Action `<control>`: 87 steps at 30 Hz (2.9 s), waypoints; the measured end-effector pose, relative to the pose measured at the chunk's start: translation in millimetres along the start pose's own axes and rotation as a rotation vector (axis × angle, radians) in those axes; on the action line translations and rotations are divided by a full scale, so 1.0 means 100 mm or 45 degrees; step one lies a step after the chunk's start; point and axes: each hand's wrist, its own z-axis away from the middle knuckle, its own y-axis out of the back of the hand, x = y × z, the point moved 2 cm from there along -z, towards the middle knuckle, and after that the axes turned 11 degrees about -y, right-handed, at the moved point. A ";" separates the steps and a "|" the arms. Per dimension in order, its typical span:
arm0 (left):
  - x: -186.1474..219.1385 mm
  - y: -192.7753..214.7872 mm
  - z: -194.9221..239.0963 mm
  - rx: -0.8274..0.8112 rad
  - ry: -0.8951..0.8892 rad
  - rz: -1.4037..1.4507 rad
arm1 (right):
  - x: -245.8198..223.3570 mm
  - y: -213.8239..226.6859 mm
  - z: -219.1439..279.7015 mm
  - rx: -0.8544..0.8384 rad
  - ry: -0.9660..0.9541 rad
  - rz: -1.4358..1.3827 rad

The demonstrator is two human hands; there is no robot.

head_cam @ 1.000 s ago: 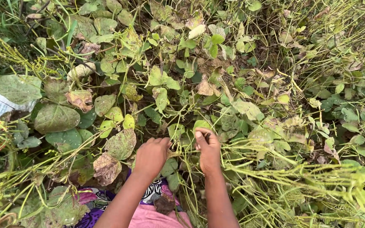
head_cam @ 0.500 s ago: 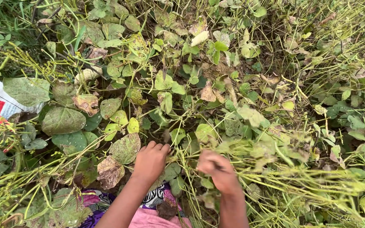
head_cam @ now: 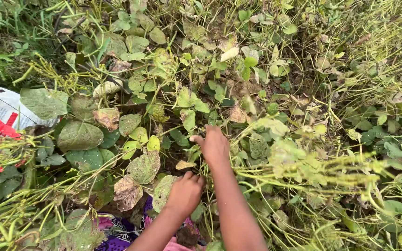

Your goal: Harvesting green beans by hand and collecting them in a bag.

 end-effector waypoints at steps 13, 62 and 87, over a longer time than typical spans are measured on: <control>-0.36 0.21 -0.33 -0.154 0.472 0.140 | 0.70 -0.19 0.28 -0.445 -0.064 0.002; -0.12 0.13 -1.22 -0.383 0.754 0.689 | 0.94 0.54 -0.30 -0.248 0.195 0.378; -0.07 -0.56 -1.30 0.279 0.218 0.765 | 2.08 0.07 -0.37 -0.497 -0.758 -1.340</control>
